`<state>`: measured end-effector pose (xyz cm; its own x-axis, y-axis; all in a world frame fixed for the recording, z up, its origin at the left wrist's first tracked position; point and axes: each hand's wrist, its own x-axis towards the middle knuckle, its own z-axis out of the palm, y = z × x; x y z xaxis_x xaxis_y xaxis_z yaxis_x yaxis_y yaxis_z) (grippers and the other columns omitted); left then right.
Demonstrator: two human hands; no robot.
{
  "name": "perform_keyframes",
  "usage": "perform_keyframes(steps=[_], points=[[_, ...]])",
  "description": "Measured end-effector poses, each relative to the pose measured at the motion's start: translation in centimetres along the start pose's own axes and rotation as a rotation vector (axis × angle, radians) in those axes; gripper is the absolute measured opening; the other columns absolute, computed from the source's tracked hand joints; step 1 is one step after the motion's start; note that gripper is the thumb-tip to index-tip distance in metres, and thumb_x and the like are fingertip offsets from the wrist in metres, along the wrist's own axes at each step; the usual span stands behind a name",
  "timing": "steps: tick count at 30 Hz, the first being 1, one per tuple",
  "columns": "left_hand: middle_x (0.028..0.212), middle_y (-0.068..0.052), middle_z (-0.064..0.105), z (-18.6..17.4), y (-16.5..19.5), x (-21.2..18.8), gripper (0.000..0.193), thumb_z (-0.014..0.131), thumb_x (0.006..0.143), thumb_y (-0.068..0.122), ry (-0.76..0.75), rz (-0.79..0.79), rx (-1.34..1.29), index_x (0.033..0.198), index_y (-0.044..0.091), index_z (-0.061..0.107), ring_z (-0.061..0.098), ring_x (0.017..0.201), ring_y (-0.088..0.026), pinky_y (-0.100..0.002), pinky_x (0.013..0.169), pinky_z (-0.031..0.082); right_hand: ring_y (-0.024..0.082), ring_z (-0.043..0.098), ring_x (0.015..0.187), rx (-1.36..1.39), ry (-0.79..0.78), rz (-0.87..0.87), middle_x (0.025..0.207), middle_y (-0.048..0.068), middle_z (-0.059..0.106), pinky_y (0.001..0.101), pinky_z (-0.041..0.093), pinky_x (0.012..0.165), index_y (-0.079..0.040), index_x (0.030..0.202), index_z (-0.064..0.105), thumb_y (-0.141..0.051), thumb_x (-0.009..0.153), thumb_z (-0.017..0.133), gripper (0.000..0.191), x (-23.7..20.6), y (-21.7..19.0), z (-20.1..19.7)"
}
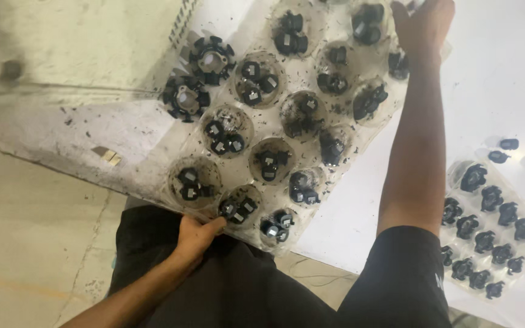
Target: The person holds a small black rotor-like component in one hand and a glue tube in the other, squeezing adhesive onto the component's parts. They place the treated component back into a blister tray, pick up the next one, and repeat the gluing step across many components in the trays.
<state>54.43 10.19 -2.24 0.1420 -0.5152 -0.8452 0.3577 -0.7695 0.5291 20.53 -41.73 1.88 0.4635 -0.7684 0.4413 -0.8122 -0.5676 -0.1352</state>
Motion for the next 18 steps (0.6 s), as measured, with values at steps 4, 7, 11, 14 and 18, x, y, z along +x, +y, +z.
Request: perform_keyframes(steps=[4,7,11,14,18], points=[[0.075,-0.009,0.072,-1.1,-0.6,0.1,0.027,0.084,0.071,0.014,0.202,0.072,0.307,0.082,-0.005,0.070,0.068,0.067,-0.019,-0.035,0.062,0.053,0.041,0.064,0.074,-0.016,-0.159,0.132,0.084,0.017,0.065,0.0492,0.050,0.065,0.003,0.104,0.054,-0.015,0.088,0.089,0.042,-3.3,0.0,-4.4],[0.079,-0.013,0.073,-1.4,0.0,-0.1,0.031,0.083,0.071,0.016,0.238,0.162,0.416,0.090,-0.005,0.069,0.070,0.072,-0.022,-0.036,0.068,0.056,0.043,0.062,0.081,-0.127,-0.129,0.074,0.088,0.018,0.062,0.0508,0.048,0.067,0.000,0.098,0.051,-0.007,0.090,0.081,0.032,-7.1,0.1,-7.6],[0.090,-0.012,0.077,-1.2,2.8,-1.0,0.037,0.078,0.073,0.016,0.063,0.538,0.386,0.102,-0.003,0.067,0.075,0.082,-0.020,-0.033,0.073,0.058,0.040,0.061,0.086,-0.277,-0.067,0.164,0.091,0.016,0.058,0.0511,0.049,0.073,-0.003,0.100,0.050,-0.001,0.092,0.069,0.020,-13.1,0.4,-13.6],[0.089,-0.013,0.076,0.5,5.6,-1.6,0.040,0.079,0.072,0.015,-0.060,0.583,0.529,0.106,-0.003,0.067,0.074,0.080,-0.021,-0.035,0.073,0.058,0.040,0.061,0.087,-0.381,-0.022,0.207,0.092,0.015,0.059,0.0518,0.048,0.073,-0.004,0.098,0.051,0.000,0.087,0.071,0.023,-17.5,0.5,-18.7],[0.089,-0.011,0.075,3.5,10.4,-2.7,0.040,0.077,0.073,0.013,-0.258,0.618,0.596,0.109,0.000,0.066,0.071,0.080,-0.020,-0.034,0.074,0.058,0.040,0.061,0.091,-0.485,-0.001,0.275,0.093,0.015,0.059,0.0507,0.049,0.076,-0.004,0.099,0.052,0.002,0.083,0.068,0.024,-22.0,1.0,-25.0]])
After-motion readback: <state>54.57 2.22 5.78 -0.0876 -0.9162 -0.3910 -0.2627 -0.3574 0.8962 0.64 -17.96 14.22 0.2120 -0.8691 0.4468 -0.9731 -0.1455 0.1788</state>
